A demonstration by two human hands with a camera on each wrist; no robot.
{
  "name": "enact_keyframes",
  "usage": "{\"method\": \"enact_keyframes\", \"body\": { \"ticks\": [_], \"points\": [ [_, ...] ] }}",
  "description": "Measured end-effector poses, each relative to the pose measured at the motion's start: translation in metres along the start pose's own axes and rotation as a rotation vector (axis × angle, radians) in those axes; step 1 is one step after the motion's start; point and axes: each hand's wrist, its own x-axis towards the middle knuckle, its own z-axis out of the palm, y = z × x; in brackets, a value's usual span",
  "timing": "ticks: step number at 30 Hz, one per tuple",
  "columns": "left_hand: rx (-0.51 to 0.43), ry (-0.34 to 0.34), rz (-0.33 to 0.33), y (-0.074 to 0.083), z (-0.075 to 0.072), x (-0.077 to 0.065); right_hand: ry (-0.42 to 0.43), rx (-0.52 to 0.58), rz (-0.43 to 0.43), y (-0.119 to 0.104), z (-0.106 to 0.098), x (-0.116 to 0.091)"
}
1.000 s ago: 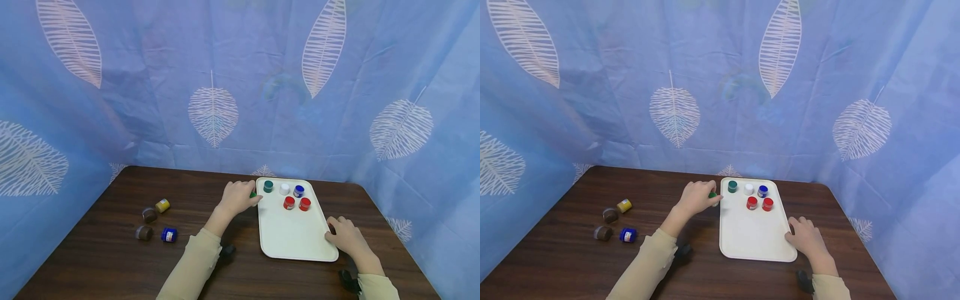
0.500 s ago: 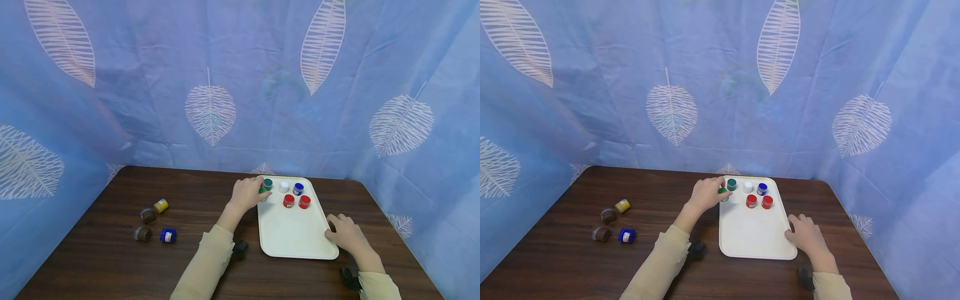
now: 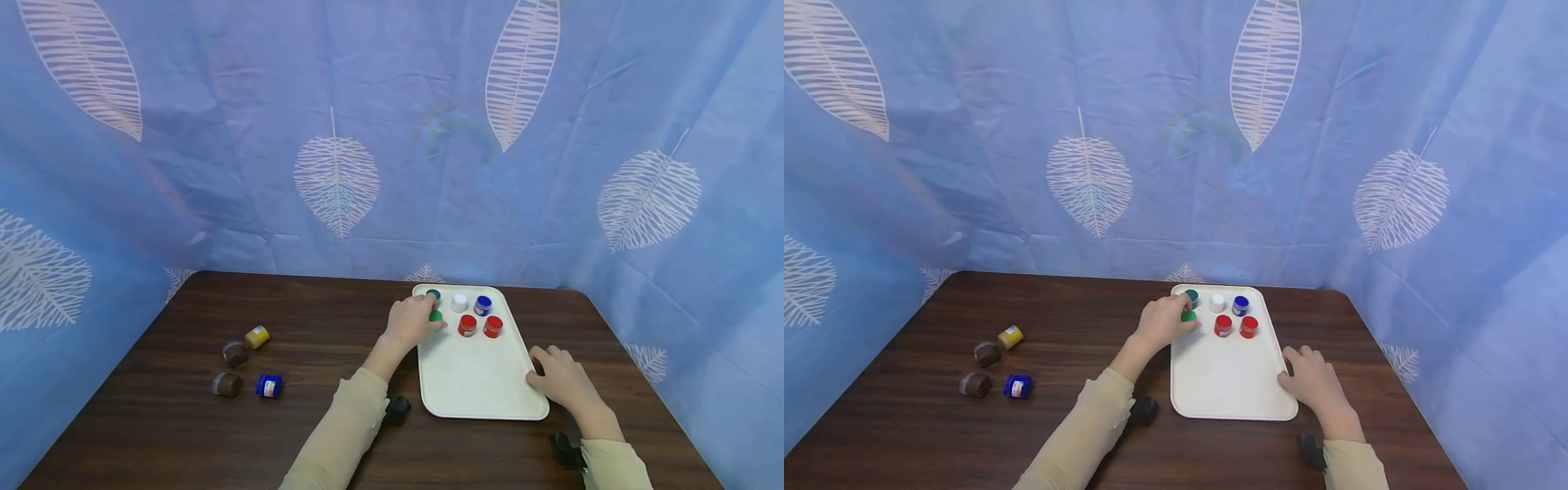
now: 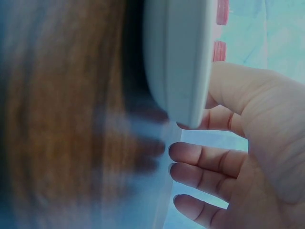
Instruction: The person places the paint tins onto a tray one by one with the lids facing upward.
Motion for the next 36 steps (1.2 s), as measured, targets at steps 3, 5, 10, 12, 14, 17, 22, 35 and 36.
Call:
{"method": "enact_keyframes", "body": {
  "ticks": [3, 5, 10, 12, 14, 17, 22, 35, 36],
  "points": [
    [-0.012, -0.018, 0.002, 0.002, 0.002, -0.001, -0.001, -0.002, -0.001, 0.000, -0.001, 0.001],
    [-0.013, -0.026, 0.003, 0.003, 0.003, -0.001, 0.000, -0.004, -0.002, 0.000, -0.001, 0.001],
    [-0.007, -0.036, 0.011, 0.005, 0.007, -0.001, -0.001, -0.007, 0.003, 0.001, 0.000, 0.001],
    [-0.003, -0.035, 0.018, 0.005, 0.008, -0.001, -0.002, -0.008, 0.004, 0.002, 0.000, 0.002],
    [-0.002, -0.032, 0.027, 0.006, 0.009, -0.001, -0.001, -0.011, 0.003, 0.003, 0.001, 0.001],
    [-0.003, -0.034, 0.038, 0.006, 0.010, -0.002, 0.001, -0.009, -0.002, 0.003, 0.002, 0.001],
    [-0.014, -0.049, 0.040, 0.006, 0.011, -0.002, 0.004, -0.007, -0.005, 0.001, 0.001, 0.000],
    [-0.070, -0.081, 0.006, 0.006, 0.004, -0.003, -0.003, -0.006, 0.009, 0.000, -0.002, -0.002],
    [-0.064, -0.076, 0.008, 0.006, 0.002, -0.004, -0.006, -0.007, 0.008, 0.000, -0.002, -0.002]
  ]
}}
